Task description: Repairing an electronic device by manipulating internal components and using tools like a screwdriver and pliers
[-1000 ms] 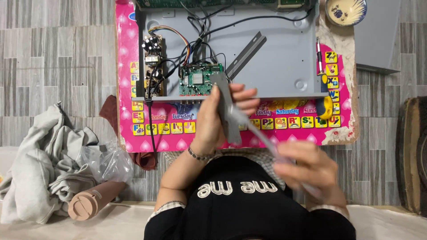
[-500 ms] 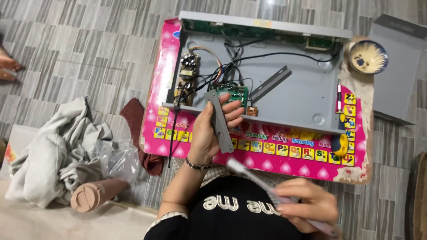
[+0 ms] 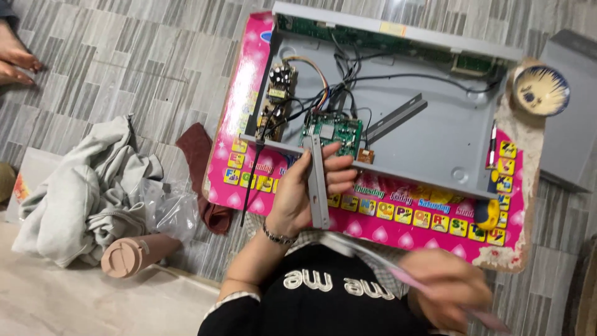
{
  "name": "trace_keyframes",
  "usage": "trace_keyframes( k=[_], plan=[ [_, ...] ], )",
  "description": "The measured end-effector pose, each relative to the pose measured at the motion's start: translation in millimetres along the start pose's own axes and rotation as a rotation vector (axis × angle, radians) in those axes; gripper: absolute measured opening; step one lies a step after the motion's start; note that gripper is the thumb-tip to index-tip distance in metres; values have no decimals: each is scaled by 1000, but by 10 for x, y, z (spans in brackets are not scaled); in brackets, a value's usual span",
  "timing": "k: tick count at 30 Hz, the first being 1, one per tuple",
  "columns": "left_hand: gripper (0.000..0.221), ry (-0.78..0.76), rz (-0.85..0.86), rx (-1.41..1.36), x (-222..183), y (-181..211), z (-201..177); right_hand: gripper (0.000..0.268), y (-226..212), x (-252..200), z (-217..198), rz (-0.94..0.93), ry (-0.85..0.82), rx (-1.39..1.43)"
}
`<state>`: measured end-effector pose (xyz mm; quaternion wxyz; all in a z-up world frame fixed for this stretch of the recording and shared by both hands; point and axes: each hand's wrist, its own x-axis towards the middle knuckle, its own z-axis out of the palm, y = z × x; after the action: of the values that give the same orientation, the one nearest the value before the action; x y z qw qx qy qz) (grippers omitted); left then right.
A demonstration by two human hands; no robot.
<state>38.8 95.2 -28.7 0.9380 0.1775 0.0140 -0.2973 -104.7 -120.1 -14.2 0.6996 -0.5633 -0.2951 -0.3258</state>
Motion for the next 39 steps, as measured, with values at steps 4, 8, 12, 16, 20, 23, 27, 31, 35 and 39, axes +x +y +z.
trace_keyframes(
  k=[4, 8, 12, 16, 20, 23, 27, 31, 35, 39],
  plan=[
    [55, 11, 21, 21, -88, 32, 49, 43, -107, -27, 23, -192, 269, -302],
    [53, -53, 22, -36, -216, -15, -12, 35, -8, -39, 92, 22, -71, -156],
    [54, -58, -1, -89, -178, 93, -71, 39, 294, -32, 238, 33, 149, -37],
    [55, -80, 55, -89, -215, 92, -156, 38, 542, -148, 284, 177, 205, 149],
    [57, -63, 55, -59, -240, 55, -259, 51, 498, 47, 507, 335, 219, 454],
    [57, -99, 60, -103, -262, 70, -301, 54, 509, 109, 502, 477, 252, 591],
    [59, -150, 180, -126, -322, 175, -121, 24, 610, 299, 586, 658, 28, 574],
    [61, -90, 297, 17, -430, 214, 183, 28, 717, 3, 506, 1004, -100, 371],
    [61, -88, 489, 220, -372, 153, 330, 43, 563, 168, 687, 1145, -161, 361],
    [57, -162, 472, 359, -263, 47, 368, 43, 561, 138, 620, 1106, -28, 387]
  ],
)
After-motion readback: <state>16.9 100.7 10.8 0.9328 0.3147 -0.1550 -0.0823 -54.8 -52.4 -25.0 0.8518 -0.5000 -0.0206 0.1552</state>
